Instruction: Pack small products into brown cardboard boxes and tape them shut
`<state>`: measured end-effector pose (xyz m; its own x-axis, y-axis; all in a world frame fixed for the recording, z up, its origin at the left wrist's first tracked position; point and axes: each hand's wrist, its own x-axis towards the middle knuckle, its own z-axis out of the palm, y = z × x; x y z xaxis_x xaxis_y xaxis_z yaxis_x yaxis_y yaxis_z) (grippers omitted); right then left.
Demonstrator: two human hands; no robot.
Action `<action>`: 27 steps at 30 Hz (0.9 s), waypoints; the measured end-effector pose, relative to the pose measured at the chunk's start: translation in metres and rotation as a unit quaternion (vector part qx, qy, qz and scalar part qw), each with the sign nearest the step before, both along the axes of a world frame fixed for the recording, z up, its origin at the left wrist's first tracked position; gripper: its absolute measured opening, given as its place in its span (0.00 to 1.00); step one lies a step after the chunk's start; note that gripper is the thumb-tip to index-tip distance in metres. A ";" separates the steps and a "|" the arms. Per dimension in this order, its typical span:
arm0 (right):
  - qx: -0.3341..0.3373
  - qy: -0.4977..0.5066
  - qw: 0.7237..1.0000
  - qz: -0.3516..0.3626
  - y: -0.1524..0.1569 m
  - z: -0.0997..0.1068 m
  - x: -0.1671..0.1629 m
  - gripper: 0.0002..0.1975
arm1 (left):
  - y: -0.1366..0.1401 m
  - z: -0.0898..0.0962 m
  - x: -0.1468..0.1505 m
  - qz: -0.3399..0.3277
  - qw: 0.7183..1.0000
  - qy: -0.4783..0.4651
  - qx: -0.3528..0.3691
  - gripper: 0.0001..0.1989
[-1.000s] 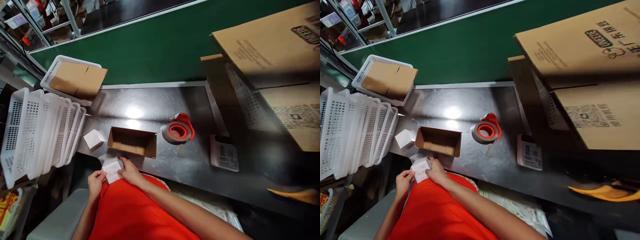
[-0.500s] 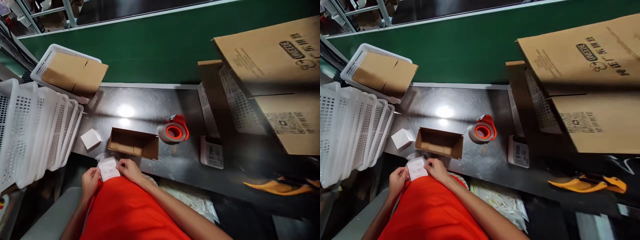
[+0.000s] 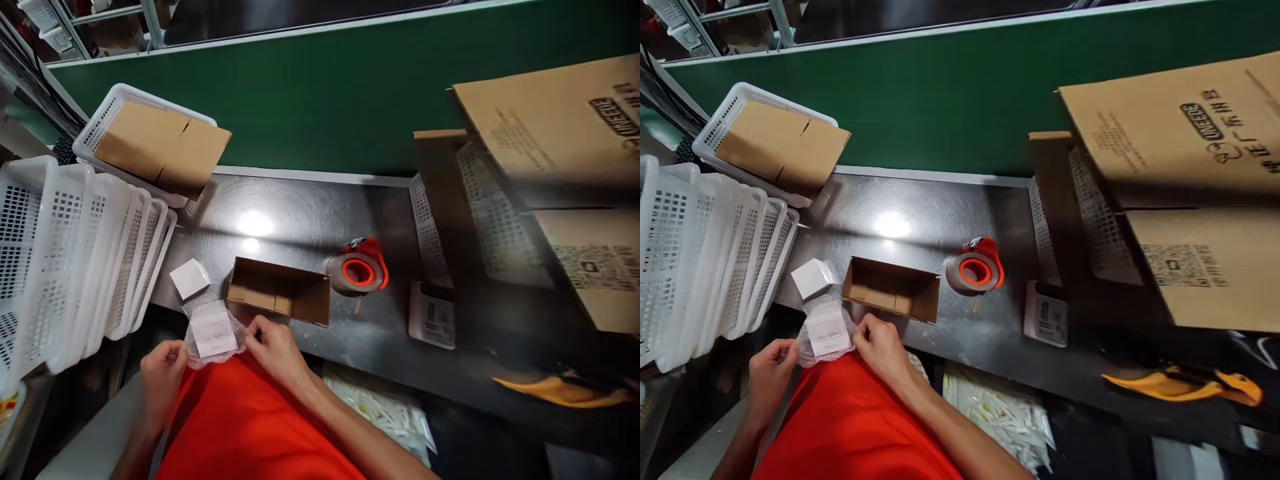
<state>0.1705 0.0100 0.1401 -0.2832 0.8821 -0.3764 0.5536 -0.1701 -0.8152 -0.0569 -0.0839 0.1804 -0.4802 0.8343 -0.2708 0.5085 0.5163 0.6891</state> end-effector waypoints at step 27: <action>0.021 -0.158 0.985 0.062 -0.014 -0.001 0.008 0.12 | 0.030 -0.041 -0.007 -0.159 0.982 0.020 0.096 0.10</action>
<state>0.1784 -0.0043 0.1386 -0.2644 0.8645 -0.4275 0.7957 -0.0549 -0.6032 -0.0635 -0.0543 0.1395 -0.1932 0.9779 -0.0805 0.6518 0.1892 0.7344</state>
